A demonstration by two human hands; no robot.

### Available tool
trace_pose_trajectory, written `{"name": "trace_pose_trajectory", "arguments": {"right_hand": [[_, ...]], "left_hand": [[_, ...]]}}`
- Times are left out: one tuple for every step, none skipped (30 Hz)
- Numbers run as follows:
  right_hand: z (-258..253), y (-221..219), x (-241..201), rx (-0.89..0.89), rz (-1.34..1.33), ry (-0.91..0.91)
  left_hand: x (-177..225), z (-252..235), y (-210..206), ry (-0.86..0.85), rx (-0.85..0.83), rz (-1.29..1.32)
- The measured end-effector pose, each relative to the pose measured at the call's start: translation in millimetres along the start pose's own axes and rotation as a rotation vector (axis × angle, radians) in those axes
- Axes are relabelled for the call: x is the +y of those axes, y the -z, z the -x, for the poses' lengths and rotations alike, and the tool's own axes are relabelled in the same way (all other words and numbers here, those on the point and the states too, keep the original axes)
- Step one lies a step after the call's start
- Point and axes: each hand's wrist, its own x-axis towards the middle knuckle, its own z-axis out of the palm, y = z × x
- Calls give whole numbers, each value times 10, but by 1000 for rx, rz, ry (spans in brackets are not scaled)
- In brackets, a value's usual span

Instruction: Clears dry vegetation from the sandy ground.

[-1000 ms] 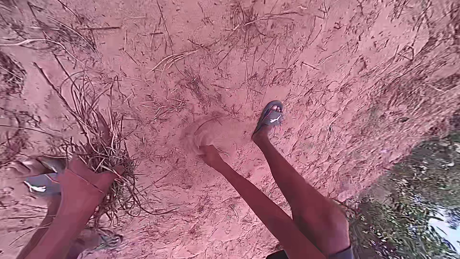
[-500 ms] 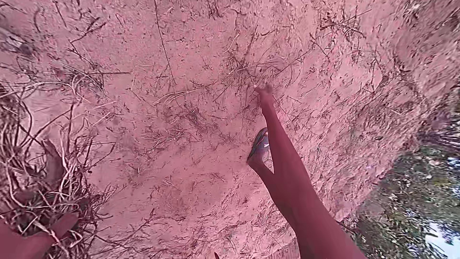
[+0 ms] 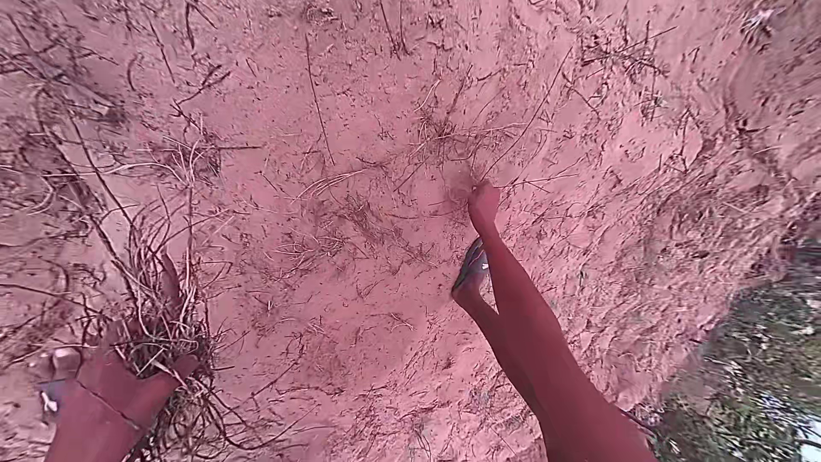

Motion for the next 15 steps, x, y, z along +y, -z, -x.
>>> {"name": "trace_pose_trajectory", "arguments": {"right_hand": [[92, -15, 54, -28, 37, 52], [222, -34, 103, -72, 86, 107], [362, -57, 140, -135, 140, 179], [551, -99, 185, -239, 203, 261], [847, -188, 223, -394, 267, 350], [1194, -311, 230, -577, 317, 459], [1590, -423, 191, -780, 366, 579], [2032, -563, 162, -978, 398, 702], [2462, -736, 123, -1133, 397, 804], [2824, -875, 75, -1242, 386, 858], [3061, -953, 40, -1282, 367, 872], [3146, -977, -22, -1244, 325, 866], [3062, -960, -123, -1115, 263, 863], [2846, -907, -241, -913, 203, 848], [2502, -858, -349, -629, 120, 831]], "left_hand": [[31, 4, 15, -4, 1, 16], [31, 4, 21, -7, 4, 16], [49, -7, 21, -8, 8, 17], [55, -14, -7, -7, 13, 5], [29, -7, -34, -5, 9, -27], [5, -10, -64, -4, 10, -56], [-17, -20, -109, -10, 8, -75], [-53, -24, -157, -29, 7, -93], [-79, -37, -170, -42, 4, -111], [-107, -46, -176, -51, 1, -127], [-154, -30, -199, -52, -8, -140], [-230, 10, -199, -39, -21, -153], [-304, 43, -166, -23, -24, -163], [-393, 74, -127, -13, -18, -161], [-465, 58, -90, -11, -10, -147]]}}
